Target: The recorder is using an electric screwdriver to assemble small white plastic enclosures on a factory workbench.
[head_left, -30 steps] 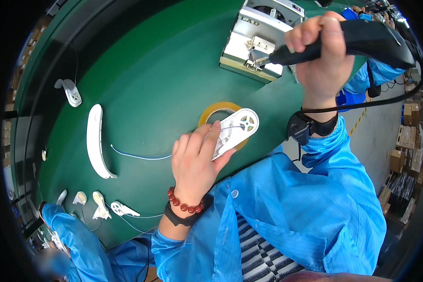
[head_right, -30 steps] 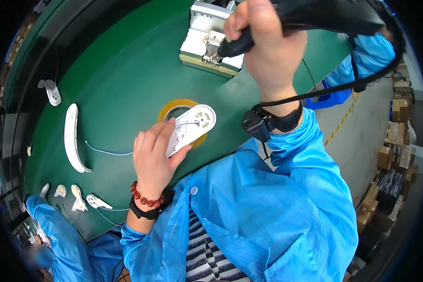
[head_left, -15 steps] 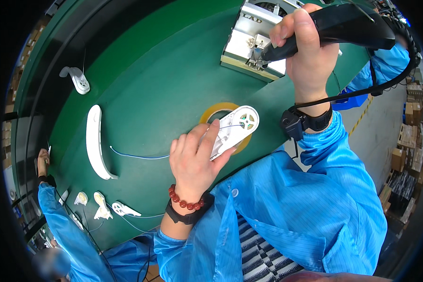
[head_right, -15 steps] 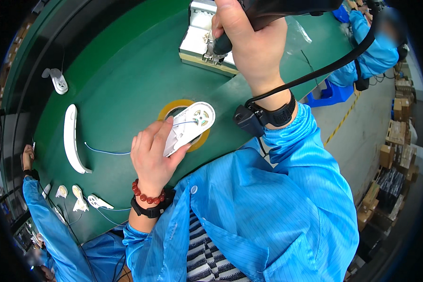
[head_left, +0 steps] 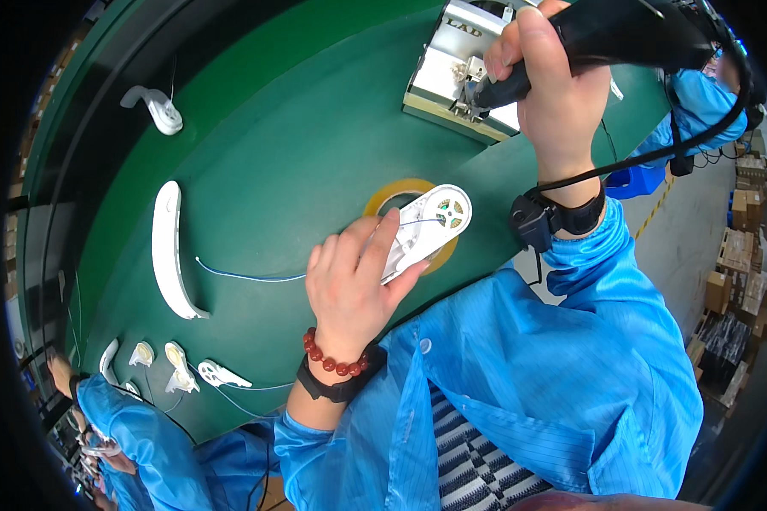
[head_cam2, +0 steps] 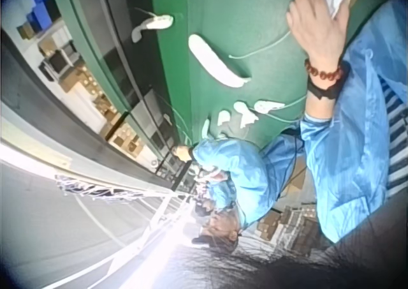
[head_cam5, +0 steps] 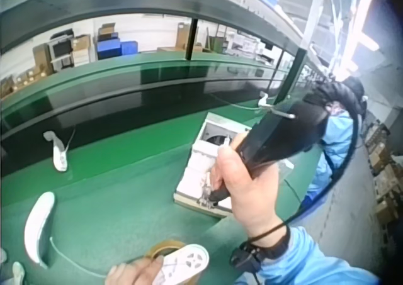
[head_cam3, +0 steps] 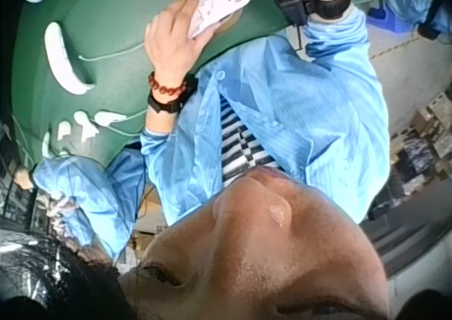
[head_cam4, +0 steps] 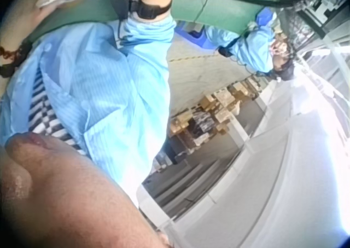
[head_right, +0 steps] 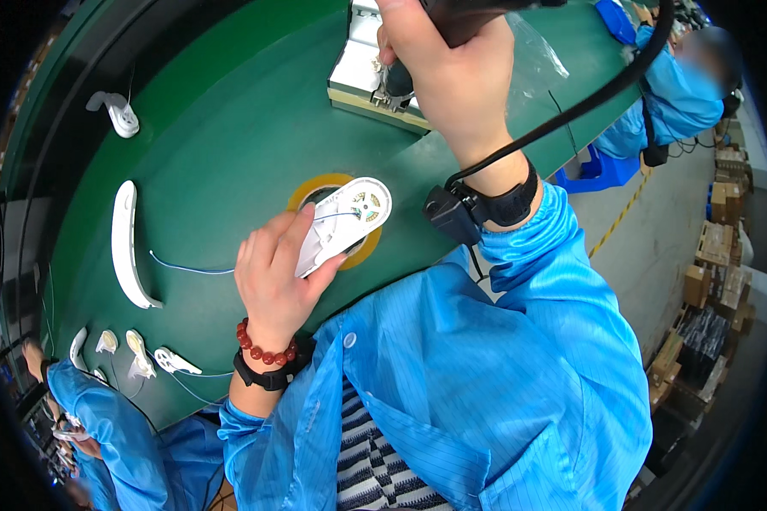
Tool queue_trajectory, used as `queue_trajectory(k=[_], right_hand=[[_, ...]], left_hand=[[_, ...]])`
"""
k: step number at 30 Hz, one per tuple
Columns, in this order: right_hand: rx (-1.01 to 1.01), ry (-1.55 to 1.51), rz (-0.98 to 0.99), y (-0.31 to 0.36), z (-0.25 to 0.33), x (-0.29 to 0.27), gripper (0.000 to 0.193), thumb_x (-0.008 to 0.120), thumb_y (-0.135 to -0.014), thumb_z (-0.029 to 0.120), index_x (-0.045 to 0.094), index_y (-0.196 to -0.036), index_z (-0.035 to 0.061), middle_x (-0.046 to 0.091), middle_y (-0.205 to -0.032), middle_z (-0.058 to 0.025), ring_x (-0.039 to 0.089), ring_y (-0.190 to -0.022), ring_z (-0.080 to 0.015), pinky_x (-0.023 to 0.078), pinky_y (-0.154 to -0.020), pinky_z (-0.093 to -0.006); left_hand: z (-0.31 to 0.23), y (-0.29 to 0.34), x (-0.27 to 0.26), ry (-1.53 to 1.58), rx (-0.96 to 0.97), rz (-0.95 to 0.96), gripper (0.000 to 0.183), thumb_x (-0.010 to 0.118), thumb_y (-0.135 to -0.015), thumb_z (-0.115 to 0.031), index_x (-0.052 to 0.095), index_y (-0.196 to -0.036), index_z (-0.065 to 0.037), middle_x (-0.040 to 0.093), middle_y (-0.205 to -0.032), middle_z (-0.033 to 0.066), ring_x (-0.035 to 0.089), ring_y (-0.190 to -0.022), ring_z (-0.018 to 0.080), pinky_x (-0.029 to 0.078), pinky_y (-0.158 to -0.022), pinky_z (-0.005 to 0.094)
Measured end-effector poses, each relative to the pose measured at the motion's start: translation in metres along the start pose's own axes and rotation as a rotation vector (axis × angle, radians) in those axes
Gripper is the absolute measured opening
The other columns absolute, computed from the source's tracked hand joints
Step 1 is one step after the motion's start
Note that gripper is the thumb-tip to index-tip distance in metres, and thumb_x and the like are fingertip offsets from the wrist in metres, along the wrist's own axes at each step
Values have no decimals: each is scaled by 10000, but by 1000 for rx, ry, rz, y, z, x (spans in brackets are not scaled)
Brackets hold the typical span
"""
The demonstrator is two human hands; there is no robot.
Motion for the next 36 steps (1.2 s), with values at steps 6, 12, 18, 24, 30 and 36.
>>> queue_trajectory(k=[6, 12, 18, 24, 30, 36], right_hand=[[43, -117, 62, 13, 2, -2, 114, 530, -977, 144, 517, -946, 35, 535, -680, -64, 512, -572, -164, 444, -568, -324], [44, -366, 400, 64, 60, 26, 322, 556, -977, 391, 467, -1110, 111, 489, -732, 3, 456, -588, -129, 409, -553, -299], [49, -391, 545, 96, 68, 41, 413, 717, -895, 326, 442, -1094, 91, 537, -742, -17, 527, -583, -130, 449, -539, -286], [59, -350, 496, 98, 67, 37, 408, 727, -884, 298, 447, -1086, 81, 555, -741, -24, 536, -594, -134, 461, -552, -291], [49, -314, 491, 102, 65, 37, 408, 727, -883, 276, 442, -1093, 74, 559, -745, -31, 549, -619, -145, 465, -567, -303], [38, -329, 519, 104, 66, 39, 400, 722, -886, 269, 441, -1098, 78, 557, -744, -33, 544, -605, -140, 455, -548, -292]], left_hand=[[5, -2, 1, -18, -16, 26, 584, 822, -670, -309, 663, -1189, -93, 647, -1069, 47, 608, -848, 237, 465, -710, 361], [-3, 0, -2, 10, 3, 13, 606, 830, -650, -296, 661, -1196, -96, 636, -1078, 39, 607, -852, 236, 465, -708, 362], [-4, 3, -2, 15, 9, 13, 640, 847, -624, -260, 648, -1211, -104, 632, -1091, 38, 611, -875, 235, 465, -712, 363], [-6, 4, -3, 18, 4, 18, 640, 851, -618, -252, 649, -1209, -114, 634, -1098, 40, 617, -893, 238, 466, -719, 367], [-6, 3, -3, 18, -1, 17, 646, 855, -610, -243, 649, -1209, -116, 636, -1099, 41, 620, -896, 240, 470, -723, 365], [-6, 3, -3, 21, -3, 18, 653, 856, -601, -228, 648, -1210, -117, 636, -1096, 43, 619, -890, 240, 470, -719, 363]])
Point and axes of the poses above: each hand's wrist, its own y-axis away from the middle knuckle, its own x-axis out of the palm, z = x × y, the point moved 8 cm from there along -y, towards the middle knuckle
